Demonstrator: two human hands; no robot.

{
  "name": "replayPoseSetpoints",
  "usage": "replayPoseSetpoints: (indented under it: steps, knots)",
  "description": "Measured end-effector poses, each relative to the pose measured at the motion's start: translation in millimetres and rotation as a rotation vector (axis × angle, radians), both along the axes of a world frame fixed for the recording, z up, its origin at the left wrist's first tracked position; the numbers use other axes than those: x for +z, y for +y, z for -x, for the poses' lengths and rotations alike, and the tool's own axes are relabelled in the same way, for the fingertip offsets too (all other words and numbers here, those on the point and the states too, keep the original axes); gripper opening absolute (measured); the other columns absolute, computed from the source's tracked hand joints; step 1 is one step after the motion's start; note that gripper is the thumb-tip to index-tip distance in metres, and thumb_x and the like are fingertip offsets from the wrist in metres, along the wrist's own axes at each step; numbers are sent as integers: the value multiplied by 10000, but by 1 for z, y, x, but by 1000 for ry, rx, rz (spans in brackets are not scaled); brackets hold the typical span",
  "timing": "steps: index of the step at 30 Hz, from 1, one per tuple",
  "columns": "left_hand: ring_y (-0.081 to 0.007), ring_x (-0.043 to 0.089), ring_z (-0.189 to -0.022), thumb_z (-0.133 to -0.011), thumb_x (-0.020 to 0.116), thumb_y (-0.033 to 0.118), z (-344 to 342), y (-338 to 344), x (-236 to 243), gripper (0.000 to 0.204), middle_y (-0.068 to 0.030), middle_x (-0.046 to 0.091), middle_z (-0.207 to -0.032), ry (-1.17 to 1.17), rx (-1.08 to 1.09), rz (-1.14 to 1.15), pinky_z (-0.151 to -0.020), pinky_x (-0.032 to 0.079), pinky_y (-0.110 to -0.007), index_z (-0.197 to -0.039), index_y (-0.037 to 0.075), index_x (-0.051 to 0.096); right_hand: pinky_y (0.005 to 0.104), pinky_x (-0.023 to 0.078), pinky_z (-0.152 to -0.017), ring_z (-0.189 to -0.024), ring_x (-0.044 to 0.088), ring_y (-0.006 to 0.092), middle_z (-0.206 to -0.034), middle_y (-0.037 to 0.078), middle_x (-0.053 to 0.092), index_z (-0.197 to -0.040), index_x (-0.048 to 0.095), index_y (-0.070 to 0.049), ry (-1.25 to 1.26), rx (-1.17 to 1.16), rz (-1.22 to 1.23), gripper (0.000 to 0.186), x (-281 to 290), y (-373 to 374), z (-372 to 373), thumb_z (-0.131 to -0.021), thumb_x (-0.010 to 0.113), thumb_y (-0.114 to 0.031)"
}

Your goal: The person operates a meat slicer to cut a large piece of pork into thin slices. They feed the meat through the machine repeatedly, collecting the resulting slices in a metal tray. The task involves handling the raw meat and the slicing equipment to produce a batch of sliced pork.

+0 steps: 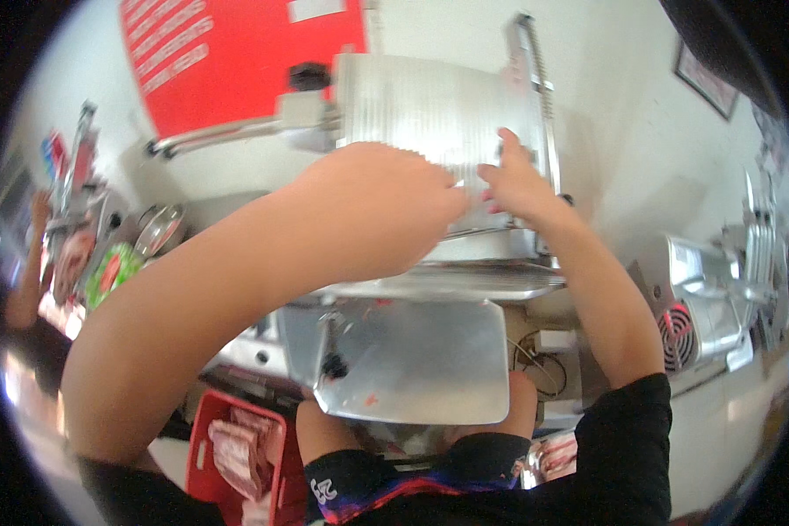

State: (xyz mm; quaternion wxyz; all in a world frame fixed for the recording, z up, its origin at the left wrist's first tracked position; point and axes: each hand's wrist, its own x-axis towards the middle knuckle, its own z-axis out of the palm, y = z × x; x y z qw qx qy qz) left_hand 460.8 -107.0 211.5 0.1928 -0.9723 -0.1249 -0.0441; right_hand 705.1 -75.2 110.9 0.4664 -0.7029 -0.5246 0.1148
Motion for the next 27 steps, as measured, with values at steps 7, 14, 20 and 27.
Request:
replayPoseSetpoints:
  steps: [7, 14, 20, 27]
  knots:
    - [-378, 661, -885, -915, 566, 182, -76, 8, 11, 179, -171, 680, -902, 252, 33, 284, -811, 525, -461, -957, 41, 668, 342, 332, -408, -553, 450, 151, -747, 93, 527, -1023, 514, 22, 324, 90, -44, 168, 21, 34, -18, -960, 556, -128]
    - [-435, 646, -964, -972, 470, 265, -129, 33, -55, 354, -272, 672, -1026, 533, 168, 609, -871, 499, -475, -1036, -38, 642, 458, 538, -614, -817, 702, 381, -1041, 265, 703, -1139, 633, 104, -342, 158, 211, 350, 101, 133, -73, -878, 690, -122]
    - [-315, 654, -965, -990, 488, 368, -108, 73, -105, 435, -199, 660, -1117, 382, 244, 921, -862, 495, -434, -1231, 17, 580, 474, 415, -436, -540, 586, 304, -751, 234, 619, -924, 634, 85, 294, 166, -72, 207, 88, 130, -63, -900, 480, -51]
    - [-209, 588, -874, -932, 618, 445, -84, 7, -38, 472, -99, 633, -998, 288, 495, 1048, -792, 479, -370, -1216, 71, 567, 418, 422, -440, -566, 584, 257, -738, 196, 596, -982, 591, 73, -61, 248, 17, 190, 50, 110, -64, -891, 500, -67]
